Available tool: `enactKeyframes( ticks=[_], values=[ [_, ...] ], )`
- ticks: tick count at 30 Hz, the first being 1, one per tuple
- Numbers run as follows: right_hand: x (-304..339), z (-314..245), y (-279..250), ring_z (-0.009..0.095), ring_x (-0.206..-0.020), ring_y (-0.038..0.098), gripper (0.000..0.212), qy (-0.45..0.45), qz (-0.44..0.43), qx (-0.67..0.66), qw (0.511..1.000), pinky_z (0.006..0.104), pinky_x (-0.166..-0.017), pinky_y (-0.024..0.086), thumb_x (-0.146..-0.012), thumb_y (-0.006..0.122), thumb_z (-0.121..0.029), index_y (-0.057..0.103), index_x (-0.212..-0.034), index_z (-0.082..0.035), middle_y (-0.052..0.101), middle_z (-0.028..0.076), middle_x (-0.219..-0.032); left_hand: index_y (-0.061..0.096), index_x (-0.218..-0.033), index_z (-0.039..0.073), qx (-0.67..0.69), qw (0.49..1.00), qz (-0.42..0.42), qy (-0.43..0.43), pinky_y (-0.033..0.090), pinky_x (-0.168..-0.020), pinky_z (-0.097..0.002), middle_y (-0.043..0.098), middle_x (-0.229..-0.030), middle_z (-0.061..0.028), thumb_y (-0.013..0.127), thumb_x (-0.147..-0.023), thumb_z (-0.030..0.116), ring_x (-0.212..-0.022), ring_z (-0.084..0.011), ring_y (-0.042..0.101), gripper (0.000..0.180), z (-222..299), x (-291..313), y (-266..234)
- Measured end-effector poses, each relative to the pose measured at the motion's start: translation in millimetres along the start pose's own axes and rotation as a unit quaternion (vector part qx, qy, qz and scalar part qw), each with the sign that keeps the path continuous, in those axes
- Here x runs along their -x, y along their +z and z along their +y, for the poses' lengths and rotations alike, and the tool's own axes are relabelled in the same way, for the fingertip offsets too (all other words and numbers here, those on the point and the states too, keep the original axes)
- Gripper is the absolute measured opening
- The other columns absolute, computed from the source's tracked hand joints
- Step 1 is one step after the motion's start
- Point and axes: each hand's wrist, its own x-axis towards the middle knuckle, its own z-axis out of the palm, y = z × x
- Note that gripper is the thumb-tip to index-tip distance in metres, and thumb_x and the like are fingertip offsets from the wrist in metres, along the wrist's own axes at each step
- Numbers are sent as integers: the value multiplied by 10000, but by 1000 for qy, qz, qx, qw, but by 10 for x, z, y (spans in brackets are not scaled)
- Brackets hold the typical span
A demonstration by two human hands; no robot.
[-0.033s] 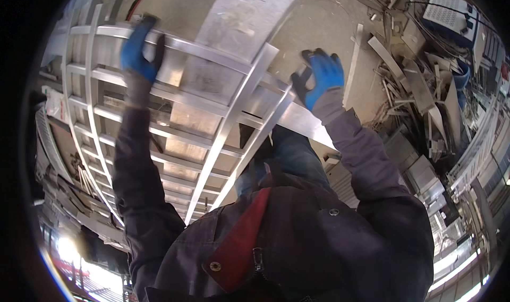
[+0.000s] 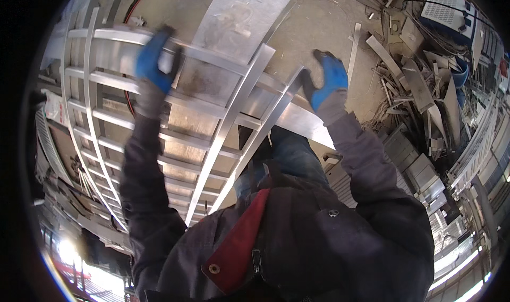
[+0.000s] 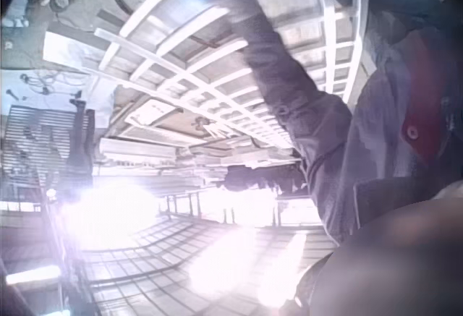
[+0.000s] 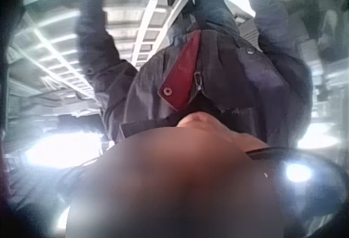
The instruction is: The person assembles a large metal frame by inserting horizontal metal bars into a vertical grid structure. They repeatedly lift, align, and place bars into slots, then reposition and adjust the frame on the floor. The person handles multiple metal bars and the frame structure throughout the clip.
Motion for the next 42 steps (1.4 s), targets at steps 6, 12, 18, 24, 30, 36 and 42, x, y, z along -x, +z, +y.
enactKeyframes(
  ticks=[6, 12, 18, 24, 30, 36, 42],
  values=[
    [585, 75, 266, 204, -1183, 633, 650, 382, -85, -411, 823, 321, -989, 508, -1017, 676, -233, 387, -1544, 12, 609, 147, -1359, 546, -1424, 53, -63, 994, -78, -41, 355, -1154, -543, 555, -1452, -203, 810, -810, 409, -1362, -408, 509, 758, 1497, 238, 533],
    [186, 67, -101, 361, -1281, 587, 516, -55, -58, 35, 996, 488, -1118, 423, -904, 760, -318, 639, -1320, -38, 638, 163, -1357, 701, -1153, 60, 38, 982, -63, -174, 551, -771, -454, 742, -997, -148, 750, -898, 221, -871, -349, 704, 306, 2136, 602, 523],
    [-408, -133, 6, 346, -1381, 502, 597, -213, -208, 191, 935, 533, -1211, 279, -939, 590, -587, 678, -1296, -116, 626, 119, -1392, 666, -1165, 55, 69, 957, -107, -260, 551, -803, -489, 715, -1086, -189, 717, -926, 297, -951, -396, 683, 345, 2559, 947, 641],
    [-769, -275, 339, 302, -1004, 714, 622, -135, -478, 79, 864, 438, -919, 518, -963, 538, -653, 709, -1266, -138, 755, 120, -1092, 540, -1410, 47, 549, 633, -167, -519, 570, -822, -428, 680, -1264, -131, 659, -995, 372, -983, -284, 717, 541, 3244, 1363, 1561],
    [-942, -196, 503, 297, -943, 702, 648, -105, -574, 7, 812, 411, -859, 539, -983, 567, -624, 667, -1332, -88, 747, 145, -1090, 620, -1387, 187, 909, 167, 184, -335, 464, -1136, -504, 565, -1489, -99, 514, -1082, 321, -1309, -315, 589, 349, 2858, 1673, 2345],
    [-1025, -340, 400, 333, -997, 690, 656, -109, -624, 46, 772, 424, -893, 529, -999, 565, -595, 625, -1355, -46, 727, 195, -1156, 634, -1305, 105, 868, 188, 228, -399, 502, -1094, -484, 681, -1258, -109, 630, -1031, 297, -1204, -278, 644, 335, 2909, 1696, 2435],
    [-976, -361, 411, 348, -1062, 687, 666, -122, -604, 18, 787, 422, -937, 523, -1008, 561, -564, 618, -1347, 7, 707, 230, -1219, 592, -1365, 149, 857, 212, 185, -432, 492, -1102, -484, 649, -1352, -97, 591, -1055, 370, -1244, -294, 628, 381, 2915, 1635, 2326]
  ],
)
